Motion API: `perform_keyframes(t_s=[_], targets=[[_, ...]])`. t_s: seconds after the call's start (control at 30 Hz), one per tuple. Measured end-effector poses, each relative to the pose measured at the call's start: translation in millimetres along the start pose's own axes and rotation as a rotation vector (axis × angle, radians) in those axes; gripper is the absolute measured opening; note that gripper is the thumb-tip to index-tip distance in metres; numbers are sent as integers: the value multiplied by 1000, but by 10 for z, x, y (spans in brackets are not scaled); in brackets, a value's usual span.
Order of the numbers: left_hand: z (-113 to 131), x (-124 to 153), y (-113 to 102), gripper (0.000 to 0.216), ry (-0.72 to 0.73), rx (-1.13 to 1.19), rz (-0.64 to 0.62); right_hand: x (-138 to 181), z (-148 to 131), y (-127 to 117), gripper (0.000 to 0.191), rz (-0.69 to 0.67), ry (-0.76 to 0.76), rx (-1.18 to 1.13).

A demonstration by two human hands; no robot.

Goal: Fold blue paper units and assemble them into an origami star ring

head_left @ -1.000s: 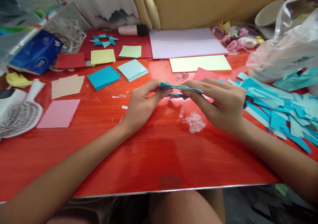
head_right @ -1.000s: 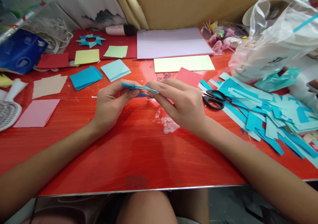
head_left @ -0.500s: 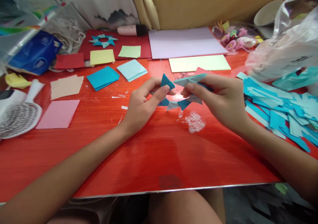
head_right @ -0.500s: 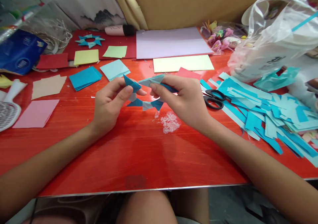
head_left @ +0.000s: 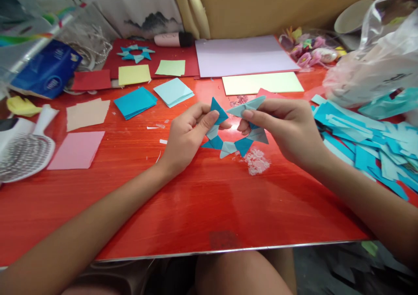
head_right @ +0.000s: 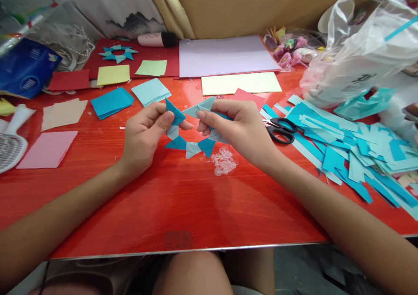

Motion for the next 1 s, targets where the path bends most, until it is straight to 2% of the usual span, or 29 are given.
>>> perform_keyframes(t_s=[0.43,0.77,1.0], targets=[[23,4,1,26,12,1,10,42,-61,12,25,-1,-83,136],[36,-2,-11,25,38,-7,18,157,-244,55,16,104,-375,544],[39,-4,-11,23,36,-12,22,179,-246,73,16,122,-420,610]])
Point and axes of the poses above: each hand's wrist, its own x-axis away from the middle knuckle, its own y-axis out of the palm, z = x × y, the point moved 5 cm from there along -x, towards the middle knuckle, and after that the axes turned 3 degrees about -y, right-handed, at the moved point
